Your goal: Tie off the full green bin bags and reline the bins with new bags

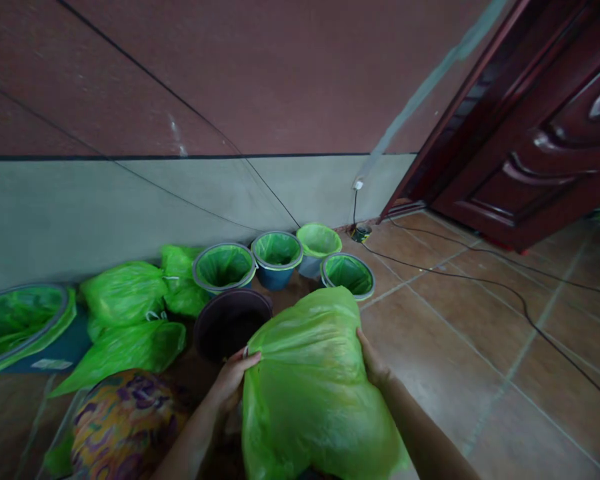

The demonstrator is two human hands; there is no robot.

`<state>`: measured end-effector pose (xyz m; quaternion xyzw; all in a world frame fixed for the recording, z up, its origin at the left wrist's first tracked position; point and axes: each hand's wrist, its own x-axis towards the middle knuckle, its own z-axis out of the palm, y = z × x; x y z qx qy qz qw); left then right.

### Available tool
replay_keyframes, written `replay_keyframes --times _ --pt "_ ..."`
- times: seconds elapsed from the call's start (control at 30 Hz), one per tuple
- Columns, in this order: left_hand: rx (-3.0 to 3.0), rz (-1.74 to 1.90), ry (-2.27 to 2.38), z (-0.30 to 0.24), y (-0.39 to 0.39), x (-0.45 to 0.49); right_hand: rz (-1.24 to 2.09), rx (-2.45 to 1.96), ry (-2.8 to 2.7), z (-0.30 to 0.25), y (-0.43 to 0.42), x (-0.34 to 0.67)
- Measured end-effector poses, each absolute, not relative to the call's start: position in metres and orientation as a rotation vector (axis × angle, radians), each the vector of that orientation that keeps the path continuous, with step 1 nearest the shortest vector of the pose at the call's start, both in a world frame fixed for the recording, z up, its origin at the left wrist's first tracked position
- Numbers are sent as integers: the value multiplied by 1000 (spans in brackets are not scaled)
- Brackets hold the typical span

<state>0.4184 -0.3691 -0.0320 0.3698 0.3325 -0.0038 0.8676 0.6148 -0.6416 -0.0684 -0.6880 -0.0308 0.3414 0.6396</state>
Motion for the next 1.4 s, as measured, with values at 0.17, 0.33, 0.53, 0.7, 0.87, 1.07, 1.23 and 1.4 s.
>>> replay_keyframes --times 0.17,0.33,0.53,0.7,0.87,1.07,1.23,1.4 --pt "816 10 658 -20 -350 415 1034 -1241 31 -50 -660 616" --pt "805 86 671 -9 -332 417 825 -1314 0 -5 -679 635" --pt "923 352 726 20 -308 417 585 -1388 -109 62 -677 652" --pt "1143 364 572 54 -285 410 599 -1571 -418 104 -660 652" --pt "1762 341 590 81 -267 404 427 -2022 -736 114 -641 653" --pt "2405 715 634 79 -257 396 -160 -2477 -912 111 -645 652" --pt "2063 1018 499 77 -267 386 -239 -2077 -856 122 -653 627" --pt "1935 1142 795 92 -304 388 -487 -1845 -399 128 -645 598"
